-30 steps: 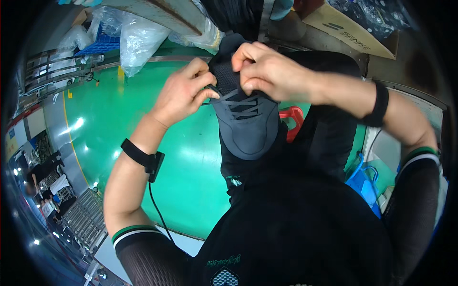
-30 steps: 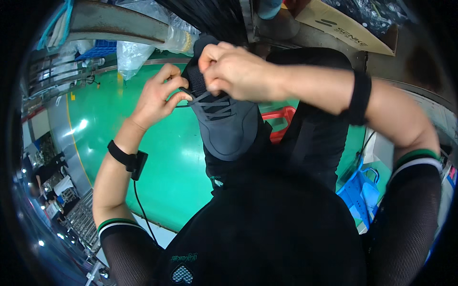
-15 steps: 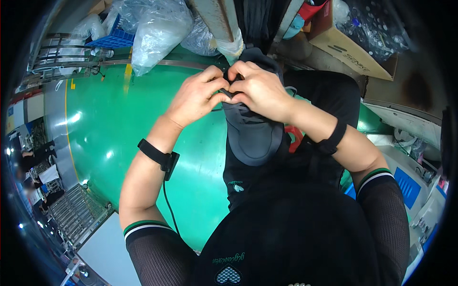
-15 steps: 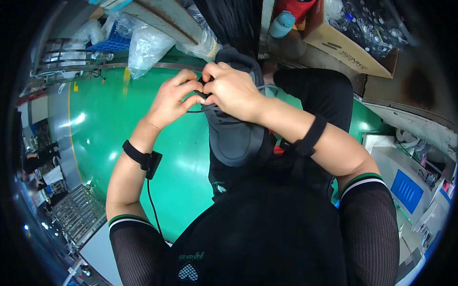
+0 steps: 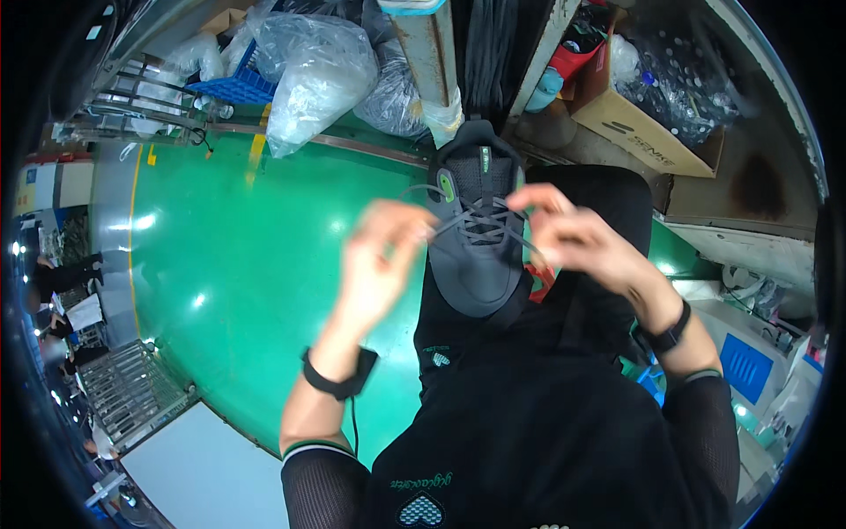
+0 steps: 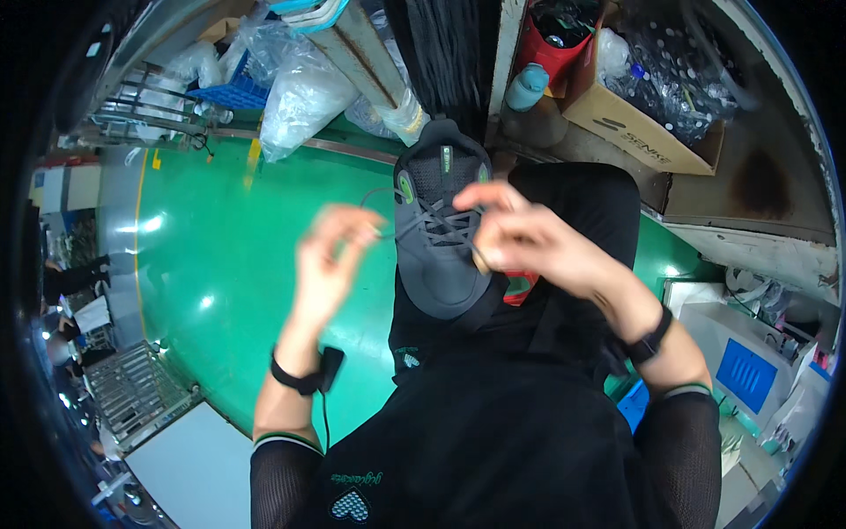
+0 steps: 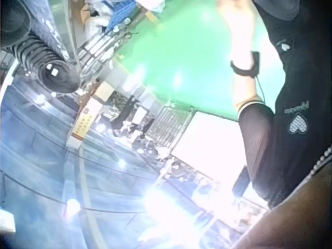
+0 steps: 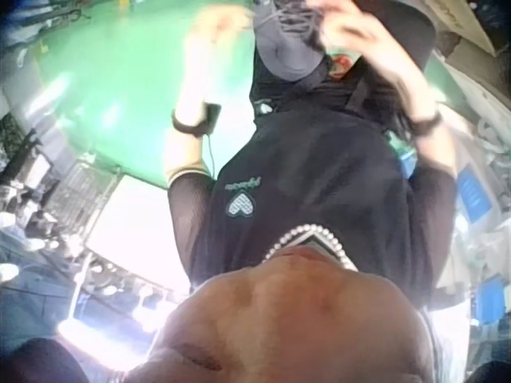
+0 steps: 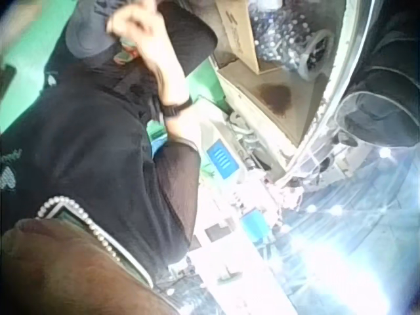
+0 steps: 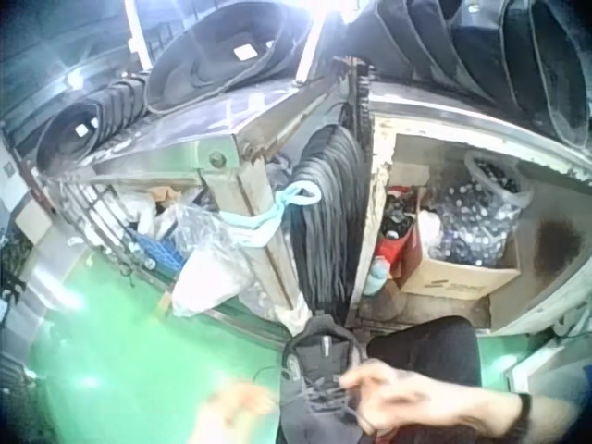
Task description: Lacing up newly manufactured shoes at a factory workstation.
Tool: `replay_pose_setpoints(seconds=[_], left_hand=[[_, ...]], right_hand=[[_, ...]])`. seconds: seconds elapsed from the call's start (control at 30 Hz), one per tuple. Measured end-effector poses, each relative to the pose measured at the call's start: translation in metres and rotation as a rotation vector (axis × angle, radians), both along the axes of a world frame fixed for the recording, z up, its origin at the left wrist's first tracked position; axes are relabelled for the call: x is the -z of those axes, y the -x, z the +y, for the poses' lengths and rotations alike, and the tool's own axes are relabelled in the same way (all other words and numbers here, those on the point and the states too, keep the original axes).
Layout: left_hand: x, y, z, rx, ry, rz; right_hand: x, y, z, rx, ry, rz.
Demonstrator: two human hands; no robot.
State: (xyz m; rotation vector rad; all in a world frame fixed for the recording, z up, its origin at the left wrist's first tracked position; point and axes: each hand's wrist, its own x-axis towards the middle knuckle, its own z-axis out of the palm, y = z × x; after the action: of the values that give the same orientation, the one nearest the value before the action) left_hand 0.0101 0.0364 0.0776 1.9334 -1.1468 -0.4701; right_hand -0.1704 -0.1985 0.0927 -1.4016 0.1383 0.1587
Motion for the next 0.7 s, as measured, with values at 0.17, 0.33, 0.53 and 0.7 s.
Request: replay_pose_setpoints(seconds=[0.17,0.33,0.53,0.7], left_hand=[[0.037,0.1,-0.062,0.123,0.157,0.212],[0.032,-0.003,-0.016,-0.464,0.298,0.521],[0.085,-0.073,0.04,-0.851,0.171,0.35],[0.051,-0.007,-0.048,-0.404,0.108,0.027]], right_hand=[[-0.003,0.022,0.033,0.117,-0.431,-0.085],[0.038,0.099,-0.101,0.883,-0.558,-0.13],[0.059,0.028,-0.032,0.775,0.092,0.181],[0.072,-0.026,-0.006,0.535,0.413,0.121]])
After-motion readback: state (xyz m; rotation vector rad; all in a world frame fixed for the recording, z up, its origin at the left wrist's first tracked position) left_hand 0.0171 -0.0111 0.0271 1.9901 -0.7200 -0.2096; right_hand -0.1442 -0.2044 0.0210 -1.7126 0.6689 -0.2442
